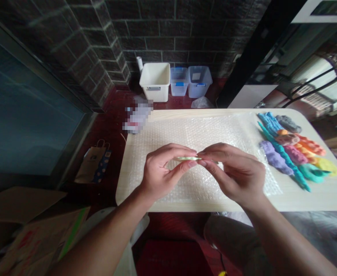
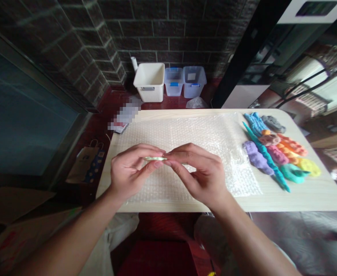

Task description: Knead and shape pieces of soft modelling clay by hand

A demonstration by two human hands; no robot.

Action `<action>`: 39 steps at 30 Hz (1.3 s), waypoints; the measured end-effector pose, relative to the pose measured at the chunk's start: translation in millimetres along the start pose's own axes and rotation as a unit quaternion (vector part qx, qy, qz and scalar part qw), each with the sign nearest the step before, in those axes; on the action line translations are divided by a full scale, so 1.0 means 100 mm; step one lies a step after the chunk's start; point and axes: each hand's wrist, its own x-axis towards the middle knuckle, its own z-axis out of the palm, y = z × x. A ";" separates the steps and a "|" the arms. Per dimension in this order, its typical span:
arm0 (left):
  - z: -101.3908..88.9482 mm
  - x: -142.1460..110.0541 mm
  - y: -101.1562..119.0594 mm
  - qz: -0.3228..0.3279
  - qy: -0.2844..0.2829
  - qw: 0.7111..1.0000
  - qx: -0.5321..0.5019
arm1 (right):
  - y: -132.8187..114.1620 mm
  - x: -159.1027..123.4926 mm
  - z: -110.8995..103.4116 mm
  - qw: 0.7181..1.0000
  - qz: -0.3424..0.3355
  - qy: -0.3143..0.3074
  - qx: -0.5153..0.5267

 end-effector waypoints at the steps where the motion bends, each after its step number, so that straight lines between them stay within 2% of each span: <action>1: 0.00 -0.01 0.00 -0.011 0.006 1.000 -0.002 | 0.00 0.00 0.00 1.000 0.002 0.004 -0.005; 3: 0.00 -0.01 0.00 -0.021 0.016 1.000 -0.005 | -0.01 0.00 0.00 1.000 0.004 0.012 -0.008; 10: -0.01 0.00 0.02 0.007 0.007 1.000 0.014 | 0.01 0.00 0.00 1.000 0.003 0.002 0.016; 15: 0.01 -0.01 0.01 -0.030 0.007 0.999 -0.009 | 0.00 -0.01 0.00 1.000 0.006 0.002 0.005; 22: 0.00 -0.01 -0.01 -0.023 -0.001 0.999 -0.022 | 0.02 -0.01 -0.01 1.000 0.006 -0.011 0.011; 27: 0.01 -0.02 -0.01 -0.059 0.009 0.997 -0.050 | 0.00 -0.01 -0.01 1.000 0.004 0.011 -0.011; 34: 0.00 -0.02 -0.02 -0.038 0.005 0.998 -0.045 | 0.02 -0.02 -0.01 1.000 0.006 -0.003 0.018; 39: 0.01 -0.03 -0.01 -0.059 0.001 0.997 -0.056 | 0.01 -0.01 0.00 1.000 0.008 0.011 0.009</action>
